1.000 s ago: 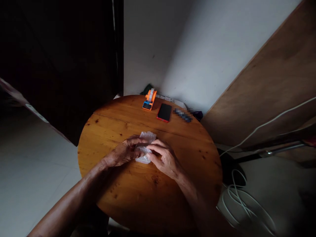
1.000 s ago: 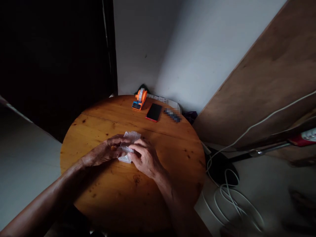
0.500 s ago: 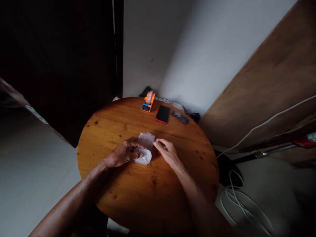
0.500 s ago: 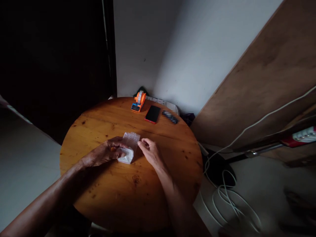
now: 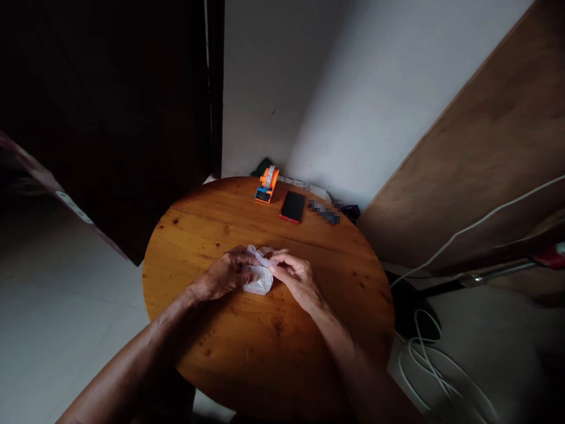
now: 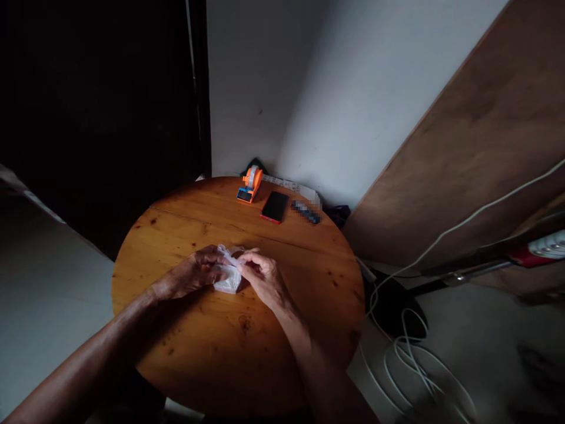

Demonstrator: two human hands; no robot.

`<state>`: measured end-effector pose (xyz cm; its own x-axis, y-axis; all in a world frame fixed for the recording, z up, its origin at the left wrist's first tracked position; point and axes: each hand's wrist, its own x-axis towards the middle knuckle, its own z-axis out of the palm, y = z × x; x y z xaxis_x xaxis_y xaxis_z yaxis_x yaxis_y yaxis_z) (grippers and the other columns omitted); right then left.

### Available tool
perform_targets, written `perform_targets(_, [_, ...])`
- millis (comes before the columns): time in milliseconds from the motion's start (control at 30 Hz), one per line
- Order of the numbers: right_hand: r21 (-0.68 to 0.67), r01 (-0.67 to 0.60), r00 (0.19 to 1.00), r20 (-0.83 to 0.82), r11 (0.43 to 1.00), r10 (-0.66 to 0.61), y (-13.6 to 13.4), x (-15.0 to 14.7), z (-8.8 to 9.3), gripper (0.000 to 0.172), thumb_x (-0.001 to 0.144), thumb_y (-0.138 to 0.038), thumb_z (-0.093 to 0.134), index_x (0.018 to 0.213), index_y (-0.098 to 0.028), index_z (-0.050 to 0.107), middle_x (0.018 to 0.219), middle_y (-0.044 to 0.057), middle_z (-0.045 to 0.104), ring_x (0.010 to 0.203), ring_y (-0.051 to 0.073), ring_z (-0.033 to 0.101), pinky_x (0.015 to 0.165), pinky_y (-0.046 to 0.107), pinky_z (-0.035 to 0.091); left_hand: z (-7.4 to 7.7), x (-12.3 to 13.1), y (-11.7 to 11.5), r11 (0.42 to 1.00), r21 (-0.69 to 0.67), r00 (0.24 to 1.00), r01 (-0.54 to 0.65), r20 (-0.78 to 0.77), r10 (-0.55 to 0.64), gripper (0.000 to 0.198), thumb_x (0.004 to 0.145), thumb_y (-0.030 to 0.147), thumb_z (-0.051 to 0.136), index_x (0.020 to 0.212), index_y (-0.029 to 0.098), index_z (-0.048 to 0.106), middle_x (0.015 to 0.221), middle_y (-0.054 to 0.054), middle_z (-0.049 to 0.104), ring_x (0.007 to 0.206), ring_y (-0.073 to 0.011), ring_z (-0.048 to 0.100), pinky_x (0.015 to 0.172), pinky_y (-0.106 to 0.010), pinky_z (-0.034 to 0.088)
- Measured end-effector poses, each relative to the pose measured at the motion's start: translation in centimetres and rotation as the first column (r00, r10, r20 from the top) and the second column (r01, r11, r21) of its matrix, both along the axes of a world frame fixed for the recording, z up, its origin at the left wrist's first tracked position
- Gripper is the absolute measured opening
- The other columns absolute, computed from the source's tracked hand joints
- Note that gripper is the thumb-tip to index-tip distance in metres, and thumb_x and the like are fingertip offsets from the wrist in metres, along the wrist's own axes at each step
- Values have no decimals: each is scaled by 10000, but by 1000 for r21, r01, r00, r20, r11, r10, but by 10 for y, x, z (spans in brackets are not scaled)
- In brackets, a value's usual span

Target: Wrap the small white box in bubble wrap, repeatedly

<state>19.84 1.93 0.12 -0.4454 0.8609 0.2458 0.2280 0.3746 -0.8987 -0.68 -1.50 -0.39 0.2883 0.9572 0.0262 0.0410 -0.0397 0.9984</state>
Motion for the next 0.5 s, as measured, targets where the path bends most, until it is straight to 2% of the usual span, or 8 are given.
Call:
perform_targets(133, [82,-64,998,8,995,63,-2,1,3,147,881,-306,603,821,-194,677,849,37,675,787,165,621,690,266,465,0,0,0,1000,18,999,-15,-37,16,247,758,319,754,927,142,718,1056,-90,599,931,-201,589,801,-307,477])
perform_targets(333, [108,-37,999,41,993,33,-5,1,6,95,866,-239,579,802,-195,633,808,15,664,737,143,604,670,239,464,0,-2,-1,998,23,990,-57,-131,59,234,758,282,741,937,161,652,998,-52,608,844,-159,559,751,-281,454])
perform_targets(500, [91,-38,997,73,995,31,-7,2,9,104,872,-249,559,793,-202,610,796,15,654,716,145,599,647,238,464,2,1,-3,1000,-27,1000,-14,-9,14,265,768,316,735,896,176,549,908,-23,600,764,-132,530,699,-258,427])
